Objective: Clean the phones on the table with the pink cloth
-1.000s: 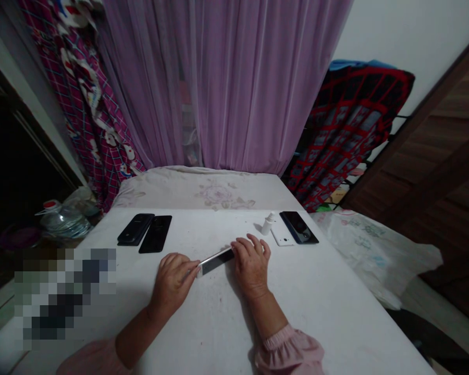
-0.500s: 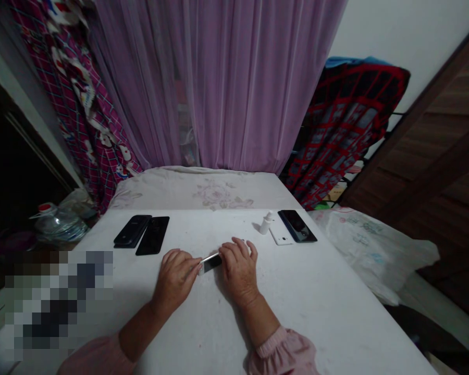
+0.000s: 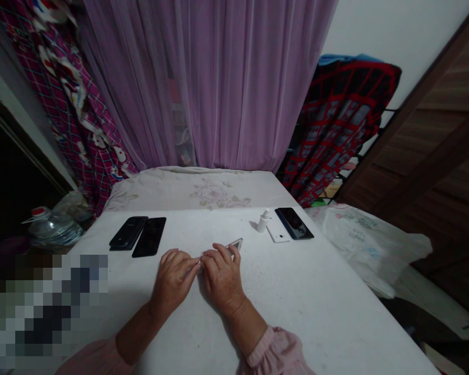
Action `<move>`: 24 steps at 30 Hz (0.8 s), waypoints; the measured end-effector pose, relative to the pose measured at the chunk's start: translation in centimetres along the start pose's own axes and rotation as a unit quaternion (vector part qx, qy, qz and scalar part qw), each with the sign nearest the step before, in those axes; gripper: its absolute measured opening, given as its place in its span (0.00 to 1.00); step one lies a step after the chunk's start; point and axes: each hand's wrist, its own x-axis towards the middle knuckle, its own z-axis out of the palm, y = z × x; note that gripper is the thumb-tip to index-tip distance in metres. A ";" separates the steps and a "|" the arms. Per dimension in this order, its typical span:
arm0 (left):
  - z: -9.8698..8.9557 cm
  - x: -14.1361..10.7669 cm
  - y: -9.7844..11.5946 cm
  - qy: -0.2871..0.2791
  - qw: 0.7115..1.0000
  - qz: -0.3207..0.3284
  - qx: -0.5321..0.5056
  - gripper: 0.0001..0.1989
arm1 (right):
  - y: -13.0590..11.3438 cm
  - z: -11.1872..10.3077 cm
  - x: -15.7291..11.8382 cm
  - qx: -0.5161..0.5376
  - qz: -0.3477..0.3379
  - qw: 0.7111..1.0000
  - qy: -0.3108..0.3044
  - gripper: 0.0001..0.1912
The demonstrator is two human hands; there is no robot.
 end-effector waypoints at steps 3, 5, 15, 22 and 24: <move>-0.1 0.0 0.1 -0.004 1.000 0.003 -0.009 0.08 | 3.3 -1.1 -0.2 -0.038 0.024 0.999 0.007 0.08; -0.1 0.0 0.2 -0.003 1.000 0.002 -0.018 0.07 | 6.0 -1.9 -0.4 -0.080 0.041 0.996 0.012 0.08; 0.5 -0.1 0.3 0.006 1.000 0.002 -0.020 0.07 | 3.1 -0.7 -0.3 -0.032 0.032 0.999 0.021 0.08; 0.3 0.1 0.0 -0.003 1.000 0.001 -0.003 0.06 | 1.8 -0.5 0.1 0.006 0.001 1.000 -0.003 0.08; 0.4 0.1 -0.1 -0.005 1.000 0.000 -0.010 0.06 | 4.3 -1.1 0.2 -0.031 0.047 0.998 0.010 0.08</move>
